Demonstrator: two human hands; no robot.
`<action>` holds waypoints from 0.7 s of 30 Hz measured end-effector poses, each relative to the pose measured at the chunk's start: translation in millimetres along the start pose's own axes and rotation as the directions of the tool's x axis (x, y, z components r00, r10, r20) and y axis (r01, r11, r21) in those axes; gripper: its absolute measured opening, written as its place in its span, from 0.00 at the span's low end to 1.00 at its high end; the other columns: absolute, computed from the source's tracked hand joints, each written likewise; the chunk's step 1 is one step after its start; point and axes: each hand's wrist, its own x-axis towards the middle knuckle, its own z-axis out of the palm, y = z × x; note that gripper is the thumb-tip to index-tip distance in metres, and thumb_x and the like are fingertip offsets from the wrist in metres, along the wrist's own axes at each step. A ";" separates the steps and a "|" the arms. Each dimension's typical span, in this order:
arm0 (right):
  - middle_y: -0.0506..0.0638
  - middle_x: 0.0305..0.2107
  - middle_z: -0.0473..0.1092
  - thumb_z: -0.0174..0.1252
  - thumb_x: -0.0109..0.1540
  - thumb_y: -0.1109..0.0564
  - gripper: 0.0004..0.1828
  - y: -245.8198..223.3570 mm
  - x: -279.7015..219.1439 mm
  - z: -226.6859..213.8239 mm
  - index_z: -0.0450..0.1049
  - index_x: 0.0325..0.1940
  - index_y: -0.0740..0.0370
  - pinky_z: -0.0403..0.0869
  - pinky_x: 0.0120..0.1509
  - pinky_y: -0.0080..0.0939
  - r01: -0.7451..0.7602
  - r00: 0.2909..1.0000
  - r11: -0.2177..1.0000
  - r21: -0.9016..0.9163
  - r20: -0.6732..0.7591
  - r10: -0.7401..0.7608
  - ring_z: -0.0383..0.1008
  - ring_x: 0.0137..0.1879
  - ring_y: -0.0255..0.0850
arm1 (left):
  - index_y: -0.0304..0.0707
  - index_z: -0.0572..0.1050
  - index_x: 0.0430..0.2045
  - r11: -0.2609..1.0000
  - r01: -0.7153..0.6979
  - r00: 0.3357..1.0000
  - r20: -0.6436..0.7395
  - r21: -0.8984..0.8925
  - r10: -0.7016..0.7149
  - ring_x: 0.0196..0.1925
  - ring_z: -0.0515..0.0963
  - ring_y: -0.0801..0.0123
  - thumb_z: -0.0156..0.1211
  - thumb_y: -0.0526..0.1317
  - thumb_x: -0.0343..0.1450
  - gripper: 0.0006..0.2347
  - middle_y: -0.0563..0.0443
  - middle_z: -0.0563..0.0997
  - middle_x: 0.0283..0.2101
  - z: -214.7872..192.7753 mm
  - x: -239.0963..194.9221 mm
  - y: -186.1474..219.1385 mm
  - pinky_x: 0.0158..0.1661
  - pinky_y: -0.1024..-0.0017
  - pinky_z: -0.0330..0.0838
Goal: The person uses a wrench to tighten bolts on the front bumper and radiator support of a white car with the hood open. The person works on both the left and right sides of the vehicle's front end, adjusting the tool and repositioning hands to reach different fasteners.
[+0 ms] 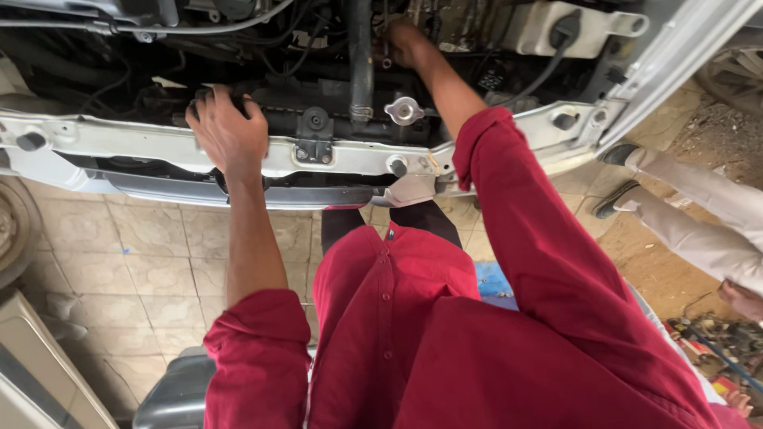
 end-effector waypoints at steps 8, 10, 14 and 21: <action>0.56 0.31 0.76 0.45 0.69 0.59 0.11 21.8 43.1 13.3 0.73 0.45 0.64 0.83 0.43 0.56 0.039 0.988 0.998 0.039 0.147 -0.045 0.80 0.36 0.49 | 0.25 0.75 0.45 1.000 -0.005 1.000 0.031 -0.004 0.005 0.57 0.75 0.43 0.60 0.40 0.74 0.13 0.34 0.81 0.46 8.1 0.2 -3.6 0.64 0.49 0.56; 0.56 0.31 0.76 0.45 0.69 0.59 0.11 23.5 50.5 14.8 0.73 0.45 0.64 0.83 0.43 0.56 0.040 0.987 0.998 0.042 0.157 -0.046 0.80 0.36 0.49 | 0.25 0.75 0.45 1.000 -0.010 1.000 0.024 -0.007 0.010 0.58 0.75 0.43 0.60 0.39 0.75 0.12 0.34 0.81 0.46 8.3 5.1 -2.8 0.64 0.49 0.56; 0.55 0.31 0.76 0.46 0.69 0.59 0.10 30.5 54.0 10.6 0.73 0.45 0.64 0.83 0.44 0.56 0.035 0.986 0.999 0.038 0.162 -0.041 0.80 0.36 0.49 | 0.25 0.75 0.47 1.000 -0.008 0.999 0.043 -0.008 0.009 0.58 0.75 0.43 0.60 0.39 0.75 0.13 0.33 0.80 0.48 8.3 0.0 -1.2 0.66 0.49 0.55; 0.55 0.31 0.76 0.47 0.69 0.59 0.10 32.7 63.4 -3.2 0.73 0.44 0.64 0.83 0.45 0.56 0.054 0.986 0.998 0.044 0.157 -0.060 0.80 0.37 0.48 | 0.26 0.75 0.47 0.993 -0.087 0.995 -0.040 0.082 0.091 0.54 0.77 0.45 0.60 0.38 0.72 0.14 0.33 0.81 0.48 26.6 7.2 -10.2 0.62 0.44 0.54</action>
